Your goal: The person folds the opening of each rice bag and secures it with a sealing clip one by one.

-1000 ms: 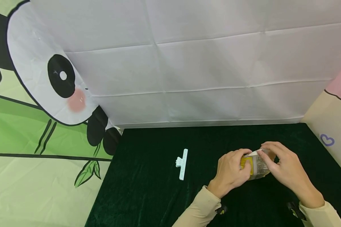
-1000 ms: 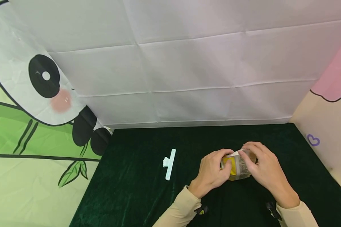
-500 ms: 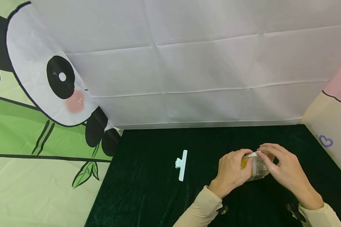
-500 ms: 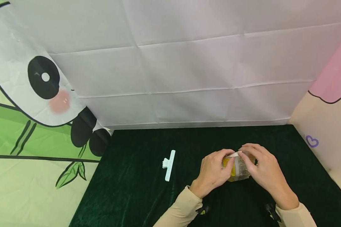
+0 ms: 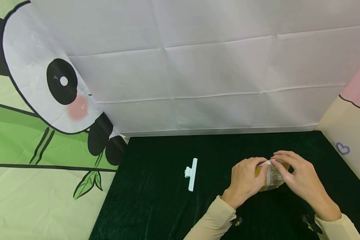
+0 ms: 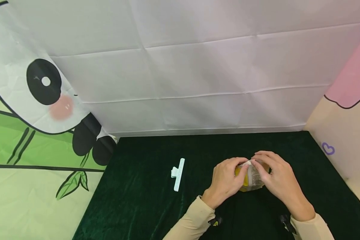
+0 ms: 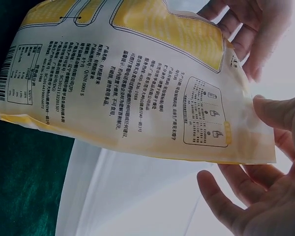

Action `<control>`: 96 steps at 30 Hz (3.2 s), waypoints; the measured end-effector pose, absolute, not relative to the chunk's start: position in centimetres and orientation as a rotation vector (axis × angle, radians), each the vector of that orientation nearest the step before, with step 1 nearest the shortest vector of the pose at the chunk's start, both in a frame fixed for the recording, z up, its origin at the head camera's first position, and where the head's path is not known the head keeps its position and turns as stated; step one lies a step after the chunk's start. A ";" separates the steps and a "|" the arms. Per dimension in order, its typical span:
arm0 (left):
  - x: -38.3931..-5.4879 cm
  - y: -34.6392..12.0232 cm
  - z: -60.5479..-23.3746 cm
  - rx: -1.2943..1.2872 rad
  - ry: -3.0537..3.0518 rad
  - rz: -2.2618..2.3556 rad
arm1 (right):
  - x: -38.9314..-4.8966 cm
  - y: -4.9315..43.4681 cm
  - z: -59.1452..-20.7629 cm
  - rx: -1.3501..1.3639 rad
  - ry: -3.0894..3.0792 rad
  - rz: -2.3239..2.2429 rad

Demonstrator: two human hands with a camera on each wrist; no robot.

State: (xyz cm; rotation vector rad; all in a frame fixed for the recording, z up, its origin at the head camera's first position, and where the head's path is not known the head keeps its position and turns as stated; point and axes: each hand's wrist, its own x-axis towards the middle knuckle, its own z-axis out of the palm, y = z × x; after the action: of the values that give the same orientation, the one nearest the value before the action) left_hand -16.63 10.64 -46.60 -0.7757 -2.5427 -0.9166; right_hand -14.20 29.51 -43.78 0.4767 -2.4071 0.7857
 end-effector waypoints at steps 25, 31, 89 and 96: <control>-17.1 11.0 -47.1 -0.757 -2.457 -0.898 | -14.1 29.3 -43.6 0.458 -2.450 0.803; -17.0 10.9 -47.1 -0.751 -2.463 -0.868 | -13.8 29.0 -43.5 0.459 -2.427 0.791; -14.5 9.2 -47.2 -0.810 -2.471 -0.880 | -10.8 27.1 -43.2 0.486 -2.450 0.652; -13.7 8.4 -47.1 -0.874 -2.457 -0.914 | -9.9 26.6 -42.7 0.515 -2.456 0.646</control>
State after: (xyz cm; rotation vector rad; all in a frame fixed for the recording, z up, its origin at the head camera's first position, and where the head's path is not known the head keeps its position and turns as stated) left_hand -13.75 8.38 -47.15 -0.8740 -2.4573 -0.9144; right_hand -9.92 26.58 -42.73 0.5148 -2.4557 0.6460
